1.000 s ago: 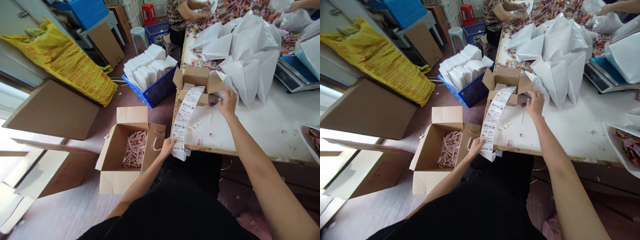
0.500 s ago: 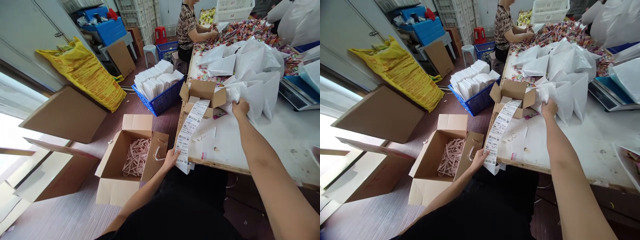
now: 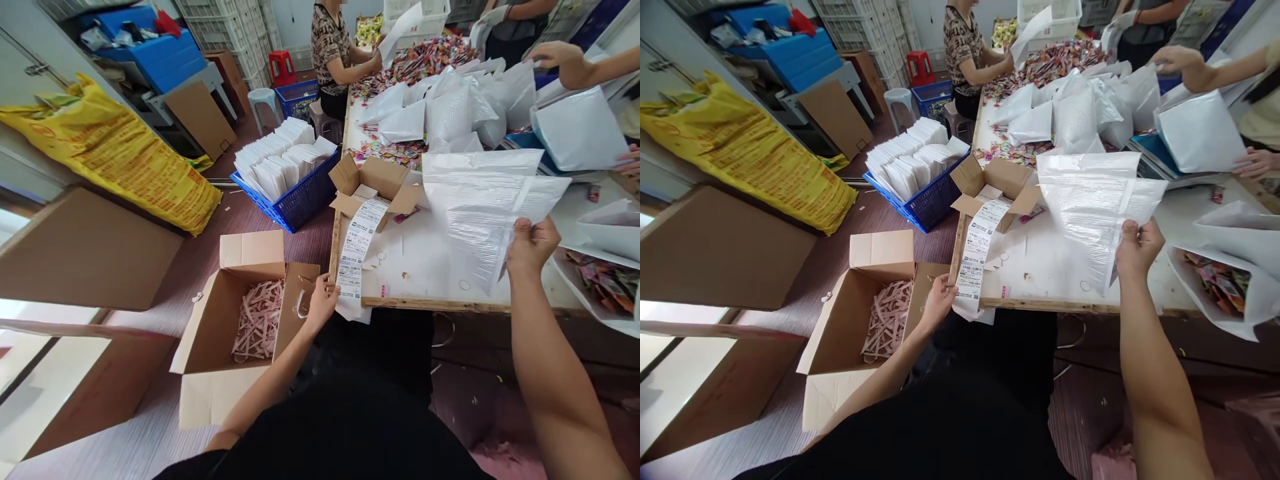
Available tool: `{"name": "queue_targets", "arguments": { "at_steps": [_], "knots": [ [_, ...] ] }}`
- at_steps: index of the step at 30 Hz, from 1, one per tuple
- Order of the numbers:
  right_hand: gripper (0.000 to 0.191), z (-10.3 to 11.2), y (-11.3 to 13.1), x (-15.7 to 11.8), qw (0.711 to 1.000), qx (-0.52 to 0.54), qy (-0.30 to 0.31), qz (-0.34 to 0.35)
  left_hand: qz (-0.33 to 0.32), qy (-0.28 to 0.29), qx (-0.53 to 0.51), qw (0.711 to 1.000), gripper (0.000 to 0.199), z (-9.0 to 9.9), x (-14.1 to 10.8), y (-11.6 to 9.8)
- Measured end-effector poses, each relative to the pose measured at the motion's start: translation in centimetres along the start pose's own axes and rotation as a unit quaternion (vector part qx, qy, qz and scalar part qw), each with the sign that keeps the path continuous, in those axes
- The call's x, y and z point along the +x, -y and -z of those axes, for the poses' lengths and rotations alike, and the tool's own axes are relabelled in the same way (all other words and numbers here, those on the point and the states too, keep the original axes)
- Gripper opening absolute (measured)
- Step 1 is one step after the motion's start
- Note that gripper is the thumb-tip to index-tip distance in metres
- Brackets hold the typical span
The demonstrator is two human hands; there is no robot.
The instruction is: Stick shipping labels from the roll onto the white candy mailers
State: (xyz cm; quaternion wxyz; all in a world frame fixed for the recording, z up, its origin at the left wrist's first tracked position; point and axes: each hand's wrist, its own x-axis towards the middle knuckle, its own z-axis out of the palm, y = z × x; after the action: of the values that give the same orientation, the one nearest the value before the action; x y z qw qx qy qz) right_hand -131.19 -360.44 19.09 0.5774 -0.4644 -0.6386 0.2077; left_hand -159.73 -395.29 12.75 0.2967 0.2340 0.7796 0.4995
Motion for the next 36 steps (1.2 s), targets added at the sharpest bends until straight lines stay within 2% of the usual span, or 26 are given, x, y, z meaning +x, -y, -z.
{"name": "queue_targets", "arguments": {
  "at_steps": [2, 4, 7, 10, 12, 13, 15, 16, 17, 18, 19, 21, 23, 26, 29, 32, 34, 36],
  "knots": [
    [0.021, 1.4, 0.7, 0.0, 0.999, -0.015, 0.022, 0.020, -0.063, -0.056, 0.054, 0.995, 0.042, 0.1, -0.2, -1.3],
    [0.017, 2.4, 1.4, -0.5, 0.994, -0.045, 0.087, 0.053, -0.103, -0.052, 0.059, 0.992, 0.038, -0.5, -0.3, -2.8],
    [0.015, 3.3, 1.7, -3.0, 0.965, -0.058, 0.226, 0.117, -0.089, 0.060, 0.008, 0.994, 0.043, -2.8, -0.9, -4.7],
    [0.021, 4.3, 1.1, -7.1, 0.934, -0.048, 0.337, 0.113, -0.070, 0.195, 0.028, 0.978, 0.059, -6.5, -2.5, -5.6],
    [0.024, 5.7, 1.2, -10.0, 0.937, -0.074, 0.331, 0.084, -0.086, 0.244, 0.084, 0.962, 0.060, -9.0, -3.8, -5.4],
    [0.027, 6.6, 1.6, -11.4, 0.947, -0.093, 0.299, 0.072, -0.099, 0.253, 0.111, 0.956, 0.050, -10.0, -4.4, -5.2],
    [0.030, 8.5, 3.3, -14.1, 0.971, -0.128, 0.193, 0.059, -0.121, 0.248, 0.137, 0.951, 0.028, -11.3, -5.1, -4.7],
    [0.029, 9.2, 4.7, -15.5, 0.978, -0.133, 0.148, 0.058, -0.119, 0.246, 0.125, 0.954, 0.027, -11.6, -5.1, -4.4],
    [0.026, 9.7, 6.1, -16.9, 0.983, -0.124, 0.125, 0.057, -0.101, 0.253, 0.095, 0.957, 0.028, -11.6, -5.0, -4.2],
    [0.024, 9.8, 7.6, -18.4, 0.984, -0.103, 0.133, 0.055, -0.070, 0.270, 0.051, 0.959, 0.030, -11.5, -4.8, -4.1],
    [0.022, 9.6, 9.0, -19.9, 0.980, -0.068, 0.178, 0.049, -0.031, 0.295, -0.002, 0.955, 0.032, -11.2, -4.5, -4.0],
    [0.019, 8.2, 10.9, -22.6, 0.954, 0.004, 0.301, 0.005, 0.040, 0.348, -0.093, 0.932, 0.037, -10.5, -4.1, -4.0],
    [0.018, 6.1, 11.4, -24.9, 0.918, 0.053, 0.386, -0.071, 0.065, 0.372, -0.133, 0.916, 0.041, -9.7, -4.1, -3.9],
    [0.019, 3.4, 10.7, -26.7, 0.876, 0.091, 0.448, -0.154, 0.071, 0.347, -0.142, 0.924, 0.042, -8.8, -4.7, -3.6],
    [0.015, 2.6, 10.1, -27.0, 0.856, 0.099, 0.481, -0.160, 0.094, 0.324, -0.151, 0.929, 0.042, -8.4, -5.4, -2.9],
    [0.015, 3.5, 10.2, -26.7, 0.850, 0.101, 0.500, -0.131, 0.113, 0.312, -0.164, 0.929, 0.039, -8.2, -5.6, -2.5],
    [0.016, 4.5, 10.4, -26.6, 0.859, 0.097, 0.489, -0.114, 0.121, 0.307, -0.174, 0.928, 0.035, -8.1, -5.5, -2.4],
    [0.015, 5.2, 10.4, -26.8, 0.878, 0.080, 0.454, -0.126, 0.129, 0.311, -0.183, 0.924, 0.033, -8.1, -5.4, -2.4]
  ]
}}
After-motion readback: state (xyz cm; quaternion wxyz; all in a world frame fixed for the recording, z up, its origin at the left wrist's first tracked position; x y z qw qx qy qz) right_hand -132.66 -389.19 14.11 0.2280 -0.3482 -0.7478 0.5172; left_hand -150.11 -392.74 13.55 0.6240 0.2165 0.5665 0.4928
